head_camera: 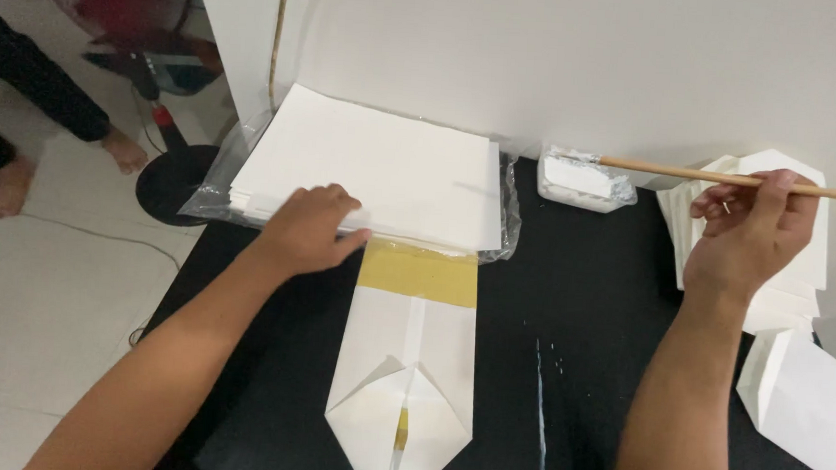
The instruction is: Folding the bottom of a paper bag and applying glue using a wooden stick to seal it.
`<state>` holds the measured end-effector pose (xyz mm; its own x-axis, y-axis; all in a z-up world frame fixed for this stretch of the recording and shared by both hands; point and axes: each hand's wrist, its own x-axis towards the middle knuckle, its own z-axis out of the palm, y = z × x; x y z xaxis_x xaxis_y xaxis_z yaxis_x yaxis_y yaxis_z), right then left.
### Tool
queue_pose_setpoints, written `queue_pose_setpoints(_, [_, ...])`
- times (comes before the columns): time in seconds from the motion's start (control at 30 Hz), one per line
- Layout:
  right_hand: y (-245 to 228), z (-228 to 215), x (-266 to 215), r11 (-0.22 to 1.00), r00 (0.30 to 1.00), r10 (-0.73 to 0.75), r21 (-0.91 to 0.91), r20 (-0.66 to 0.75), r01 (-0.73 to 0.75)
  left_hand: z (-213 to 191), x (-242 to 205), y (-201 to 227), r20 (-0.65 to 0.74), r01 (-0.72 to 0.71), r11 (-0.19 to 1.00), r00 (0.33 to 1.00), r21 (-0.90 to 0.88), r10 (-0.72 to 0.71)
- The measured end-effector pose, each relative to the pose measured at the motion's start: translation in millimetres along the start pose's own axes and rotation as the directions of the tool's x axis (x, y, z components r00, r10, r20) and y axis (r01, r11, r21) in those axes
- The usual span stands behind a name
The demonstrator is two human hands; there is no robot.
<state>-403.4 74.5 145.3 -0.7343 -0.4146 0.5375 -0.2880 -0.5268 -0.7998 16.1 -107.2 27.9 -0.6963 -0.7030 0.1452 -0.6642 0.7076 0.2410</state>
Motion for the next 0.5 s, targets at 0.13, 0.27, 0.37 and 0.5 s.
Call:
queue_pose_setpoints(0.13, [-12,-7,-12,1.0,0.996,-0.008,0.016,0.092,0.007,-47,-54,77,0.437,0.259,0.929,0.891,-0.263,-0.125])
queue_pose_setpoints(0.27, [-25,-14,-22,1.0,0.957,-0.014,-0.021,0.288,0.021,-9,-79,76,0.656,0.161,0.889,0.733,-0.428,0.183])
queue_pose_setpoints(0.37, [-41,-11,-39,0.999,0.889,-0.003,-0.039,0.458,0.023,13,-81,75,0.638,0.094,0.891,0.731,-0.444,0.24])
queue_pose_setpoints(0.5, [-67,7,-61,0.983,0.594,-0.012,-0.098,0.805,0.153,21,-71,75,0.624,0.018,0.901,0.727,-0.433,0.285])
